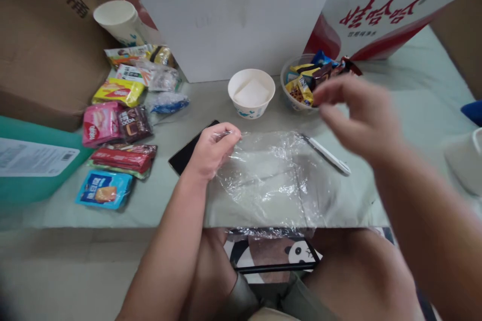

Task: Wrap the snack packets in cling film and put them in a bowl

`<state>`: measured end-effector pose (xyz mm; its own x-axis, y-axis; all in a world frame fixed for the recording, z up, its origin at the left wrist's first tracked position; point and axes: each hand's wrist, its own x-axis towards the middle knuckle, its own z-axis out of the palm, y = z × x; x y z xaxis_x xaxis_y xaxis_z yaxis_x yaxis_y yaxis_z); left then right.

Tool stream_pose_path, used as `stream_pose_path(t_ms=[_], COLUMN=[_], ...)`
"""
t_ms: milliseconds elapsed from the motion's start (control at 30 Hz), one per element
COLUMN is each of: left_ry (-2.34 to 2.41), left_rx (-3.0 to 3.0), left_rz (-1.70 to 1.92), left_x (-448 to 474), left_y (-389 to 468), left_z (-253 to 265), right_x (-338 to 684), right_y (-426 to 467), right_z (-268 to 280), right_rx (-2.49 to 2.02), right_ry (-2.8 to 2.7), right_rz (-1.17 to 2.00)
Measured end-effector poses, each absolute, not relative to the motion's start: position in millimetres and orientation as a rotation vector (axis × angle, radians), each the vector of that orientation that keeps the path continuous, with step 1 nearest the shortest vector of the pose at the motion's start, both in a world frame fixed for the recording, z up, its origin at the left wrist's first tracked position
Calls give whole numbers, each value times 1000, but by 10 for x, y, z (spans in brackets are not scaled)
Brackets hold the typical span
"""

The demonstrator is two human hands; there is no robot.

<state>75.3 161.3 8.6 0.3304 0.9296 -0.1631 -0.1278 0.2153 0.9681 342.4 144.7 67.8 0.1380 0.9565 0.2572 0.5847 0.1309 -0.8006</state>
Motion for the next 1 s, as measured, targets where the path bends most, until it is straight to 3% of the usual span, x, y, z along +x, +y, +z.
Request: stream_pose_path(t_ms=[100, 267, 467, 633, 867, 1000], left_ry=[890, 845, 861, 1210, 815, 762], left_rx=[1063, 969, 841, 706, 695, 483], left_rz=[831, 735, 747, 1063, 1186, 1235], left_x=[684, 561, 487, 489, 495, 550], left_y=[1589, 1510, 1424, 1475, 1599, 1685], left_z=[148, 194, 79, 105, 143, 170], right_x=[3472, 3410, 3296, 3297, 3723, 3850], right_y=[993, 780, 904, 801, 445, 406], right_z=[140, -343, -403, -267, -199, -340], right_rx=[-1618, -1651, -1660, -1438, -1149, -1276], right_ry=[-1721, -1511, -1549, -1733, -1804, -2171], right_rz=[524, 686, 754, 622, 923, 675])
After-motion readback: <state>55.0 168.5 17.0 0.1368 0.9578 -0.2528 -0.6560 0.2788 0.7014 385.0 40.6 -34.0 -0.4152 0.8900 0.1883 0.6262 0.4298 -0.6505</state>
